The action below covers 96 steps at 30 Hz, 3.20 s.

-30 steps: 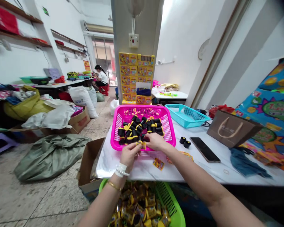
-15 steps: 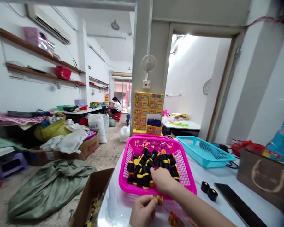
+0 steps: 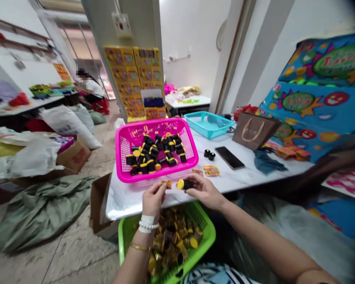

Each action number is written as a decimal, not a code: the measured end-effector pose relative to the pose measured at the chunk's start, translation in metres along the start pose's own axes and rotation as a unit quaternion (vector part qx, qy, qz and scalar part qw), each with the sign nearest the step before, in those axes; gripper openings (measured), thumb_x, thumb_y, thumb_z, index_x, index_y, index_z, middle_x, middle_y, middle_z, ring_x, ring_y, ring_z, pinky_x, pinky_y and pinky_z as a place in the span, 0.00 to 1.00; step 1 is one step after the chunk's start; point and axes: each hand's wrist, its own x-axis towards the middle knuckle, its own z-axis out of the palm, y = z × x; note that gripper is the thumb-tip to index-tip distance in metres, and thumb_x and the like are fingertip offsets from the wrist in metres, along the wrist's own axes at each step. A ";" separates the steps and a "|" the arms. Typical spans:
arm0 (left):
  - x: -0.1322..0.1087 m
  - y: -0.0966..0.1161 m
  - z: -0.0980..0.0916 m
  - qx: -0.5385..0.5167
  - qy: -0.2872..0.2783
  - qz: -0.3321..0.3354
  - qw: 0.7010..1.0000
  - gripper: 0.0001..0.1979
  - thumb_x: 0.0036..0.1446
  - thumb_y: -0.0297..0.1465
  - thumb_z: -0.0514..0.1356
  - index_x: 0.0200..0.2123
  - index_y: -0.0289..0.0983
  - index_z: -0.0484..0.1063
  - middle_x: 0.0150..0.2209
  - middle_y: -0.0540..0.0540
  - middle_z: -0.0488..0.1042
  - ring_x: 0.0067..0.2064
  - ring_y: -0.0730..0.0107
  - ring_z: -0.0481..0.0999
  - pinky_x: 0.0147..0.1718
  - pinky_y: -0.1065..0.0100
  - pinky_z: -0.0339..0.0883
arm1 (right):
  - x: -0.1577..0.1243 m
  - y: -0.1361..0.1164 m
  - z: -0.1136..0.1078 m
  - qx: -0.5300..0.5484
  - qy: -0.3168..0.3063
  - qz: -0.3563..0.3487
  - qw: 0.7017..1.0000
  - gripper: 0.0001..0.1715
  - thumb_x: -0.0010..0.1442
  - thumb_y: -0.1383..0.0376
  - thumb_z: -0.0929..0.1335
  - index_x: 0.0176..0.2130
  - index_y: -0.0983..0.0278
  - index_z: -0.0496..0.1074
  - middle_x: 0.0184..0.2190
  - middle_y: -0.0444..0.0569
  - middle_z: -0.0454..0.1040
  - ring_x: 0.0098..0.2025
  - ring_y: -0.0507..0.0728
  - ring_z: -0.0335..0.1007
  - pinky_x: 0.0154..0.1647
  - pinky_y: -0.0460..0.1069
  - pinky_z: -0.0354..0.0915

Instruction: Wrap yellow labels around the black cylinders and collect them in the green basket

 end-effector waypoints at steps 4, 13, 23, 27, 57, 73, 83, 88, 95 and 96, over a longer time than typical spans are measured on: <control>-0.050 -0.015 0.020 -0.010 -0.063 -0.098 0.993 0.20 0.44 0.44 0.71 0.31 0.32 0.77 0.16 0.54 0.65 0.18 0.82 0.57 0.17 0.77 0.47 | -0.052 0.017 0.022 0.017 0.042 0.047 0.998 0.23 0.57 0.67 0.69 0.53 0.61 0.70 0.48 0.49 0.76 0.48 0.56 0.74 0.52 0.52 0.69; -0.099 -0.030 -0.003 -0.084 -0.025 -0.226 0.970 0.18 0.44 0.38 0.73 0.31 0.29 0.77 0.19 0.53 0.64 0.19 0.85 0.56 0.15 0.80 0.44 | -0.076 0.007 0.028 -0.135 0.018 0.013 0.991 0.18 0.51 0.69 0.69 0.44 0.62 0.75 0.38 0.49 0.71 0.39 0.56 0.69 0.43 0.51 0.70; -0.108 -0.044 -0.020 -0.219 0.017 -0.286 0.933 0.16 0.40 0.30 0.74 0.30 0.30 0.72 0.28 0.50 0.71 0.22 0.85 0.62 0.12 0.84 0.46 | -0.077 0.027 0.048 0.257 -0.005 0.213 0.943 0.16 0.49 0.64 0.74 0.37 0.62 0.69 0.31 0.43 0.76 0.32 0.51 0.75 0.37 0.47 0.74; -0.106 -0.046 -0.019 -0.283 0.008 -0.303 0.910 0.14 0.42 0.28 0.73 0.31 0.30 0.73 0.29 0.49 0.71 0.23 0.85 0.63 0.12 0.84 0.46 | -0.079 0.026 0.054 0.194 0.004 0.205 0.959 0.15 0.49 0.64 0.74 0.35 0.63 0.68 0.41 0.50 0.79 0.42 0.54 0.78 0.46 0.50 0.74; -0.121 -0.032 -0.034 -0.058 -0.098 -0.149 0.982 0.26 0.45 0.32 0.72 0.49 0.37 0.73 0.39 0.45 0.76 0.29 0.73 0.73 0.24 0.72 0.68 | -0.091 0.023 0.049 -0.022 -0.054 -0.031 0.998 0.18 0.50 0.59 0.76 0.38 0.61 0.70 0.36 0.49 0.76 0.35 0.55 0.74 0.32 0.48 0.71; -0.107 -0.058 -0.026 -0.073 -0.185 -0.241 0.950 0.25 0.50 0.45 0.68 0.44 0.33 0.71 0.25 0.49 0.75 0.23 0.73 0.73 0.22 0.73 0.66 | -0.086 0.041 0.047 -0.021 -0.080 -0.051 0.995 0.18 0.54 0.62 0.75 0.46 0.61 0.77 0.37 0.49 0.72 0.29 0.51 0.69 0.28 0.46 0.70; -0.126 -0.045 -0.030 0.163 -0.139 0.008 0.977 0.15 0.56 0.37 0.65 0.45 0.36 0.74 0.38 0.43 0.77 0.38 0.66 0.76 0.39 0.66 0.69 | -0.106 0.021 0.056 0.061 -0.001 0.040 0.997 0.15 0.51 0.65 0.77 0.41 0.61 0.80 0.31 0.47 0.74 0.31 0.52 0.74 0.31 0.46 0.74; -0.126 -0.050 -0.032 0.258 -0.191 0.158 0.934 0.13 0.59 0.33 0.62 0.47 0.36 0.75 0.41 0.42 0.78 0.41 0.63 0.76 0.43 0.63 0.67 | -0.113 0.022 0.061 0.191 0.021 0.190 0.963 0.16 0.46 0.63 0.79 0.37 0.62 0.80 0.31 0.46 0.77 0.31 0.53 0.77 0.35 0.48 0.76; -0.130 -0.065 -0.032 0.076 -0.132 -0.117 0.981 0.17 0.62 0.43 0.57 0.46 0.36 0.70 0.24 0.52 0.69 0.22 0.75 0.67 0.22 0.72 0.62 | -0.117 0.045 0.059 0.050 0.003 0.030 0.998 0.14 0.51 0.64 0.77 0.40 0.60 0.80 0.39 0.52 0.80 0.40 0.57 0.77 0.43 0.52 0.75; -0.132 -0.064 -0.032 0.073 -0.133 -0.123 0.981 0.16 0.61 0.43 0.58 0.44 0.36 0.71 0.25 0.52 0.69 0.22 0.75 0.67 0.23 0.72 0.62 | -0.118 0.046 0.058 0.029 -0.013 0.005 0.999 0.14 0.51 0.65 0.77 0.40 0.59 0.80 0.39 0.52 0.80 0.40 0.57 0.77 0.43 0.53 0.75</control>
